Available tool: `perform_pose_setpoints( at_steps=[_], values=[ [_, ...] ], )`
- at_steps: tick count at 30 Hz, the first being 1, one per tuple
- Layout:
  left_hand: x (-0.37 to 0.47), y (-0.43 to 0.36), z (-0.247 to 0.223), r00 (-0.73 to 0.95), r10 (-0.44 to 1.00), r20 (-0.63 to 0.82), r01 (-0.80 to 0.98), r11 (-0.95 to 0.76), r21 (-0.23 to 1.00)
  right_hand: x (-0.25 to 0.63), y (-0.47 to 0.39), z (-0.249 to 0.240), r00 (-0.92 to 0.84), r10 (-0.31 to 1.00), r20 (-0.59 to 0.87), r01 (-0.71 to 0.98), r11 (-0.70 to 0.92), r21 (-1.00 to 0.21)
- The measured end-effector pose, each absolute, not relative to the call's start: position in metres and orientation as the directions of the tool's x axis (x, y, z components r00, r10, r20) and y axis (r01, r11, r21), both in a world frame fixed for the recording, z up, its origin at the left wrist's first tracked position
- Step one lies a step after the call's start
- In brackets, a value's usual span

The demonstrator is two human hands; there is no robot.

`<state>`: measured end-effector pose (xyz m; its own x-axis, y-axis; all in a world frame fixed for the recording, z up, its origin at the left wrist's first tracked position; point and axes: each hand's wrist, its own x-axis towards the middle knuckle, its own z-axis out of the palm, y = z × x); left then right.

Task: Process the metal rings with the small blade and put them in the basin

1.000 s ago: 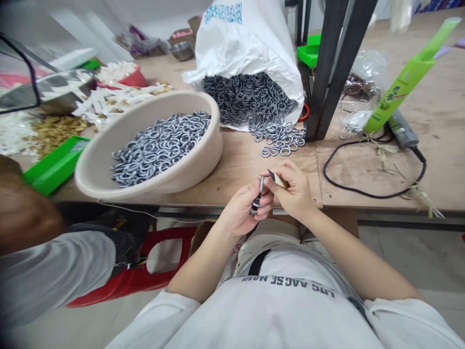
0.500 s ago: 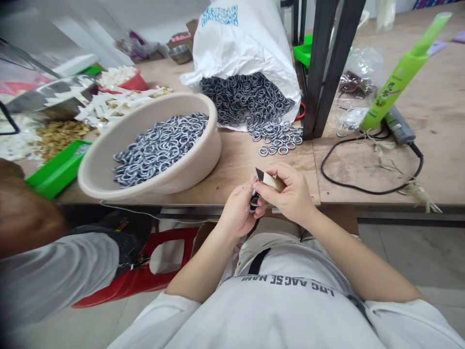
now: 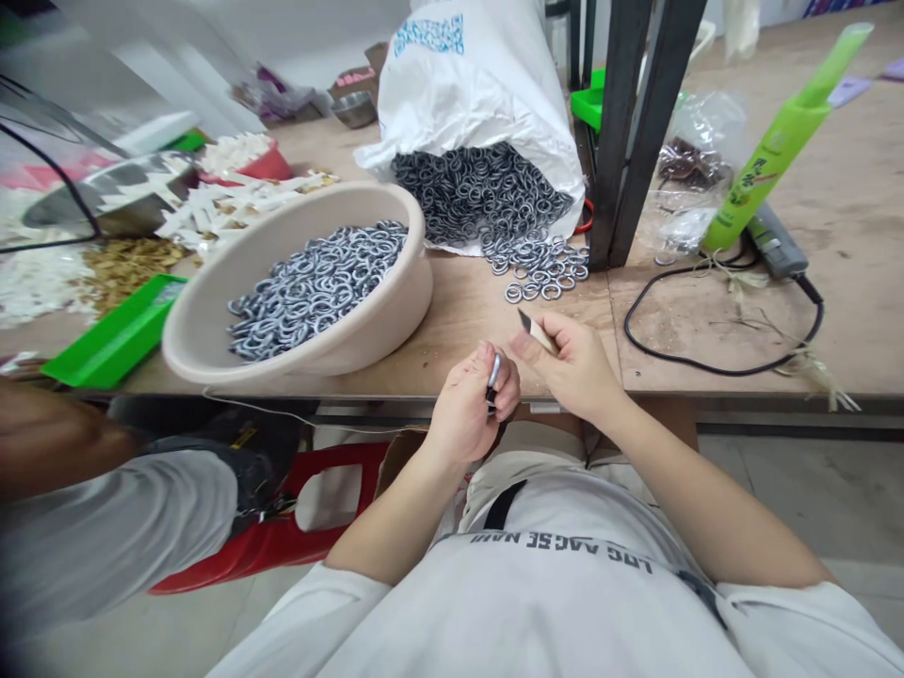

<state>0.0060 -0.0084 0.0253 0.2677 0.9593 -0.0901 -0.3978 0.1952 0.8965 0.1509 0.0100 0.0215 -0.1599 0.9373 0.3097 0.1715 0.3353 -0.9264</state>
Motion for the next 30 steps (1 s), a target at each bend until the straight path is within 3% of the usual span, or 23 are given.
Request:
perform_pose_setpoints(
  at_steps=[6,12,20,26,30],
  values=[
    [0.006,-0.008,0.026,0.196,0.966,-0.167,-0.422,0.237,0.875,0.155,-0.013,0.031,-0.366,0.842,0.396,0.489,0.536,-0.688],
    [0.009,-0.009,0.027,0.228,0.950,-0.215,-0.422,0.296,0.857,0.154,-0.012,0.029,-0.368,0.818,0.443,0.576,0.574,-0.582],
    [0.007,-0.007,0.020,0.263,0.942,-0.209,-0.437,0.309,0.845,0.156,-0.007,0.025,-0.391,0.826,0.406,0.572,0.564,-0.596],
    [-0.003,0.002,0.008,0.298,0.934,-0.196,-0.448,0.318,0.836,0.145,-0.004,0.022,-0.435,0.850,0.297,0.424,0.484,-0.765],
    [-0.013,0.001,0.006,0.328,0.927,-0.180,-0.465,0.324,0.824,0.143,0.015,0.008,-0.302,0.922,0.240,0.500,0.368,-0.784]
  ],
)
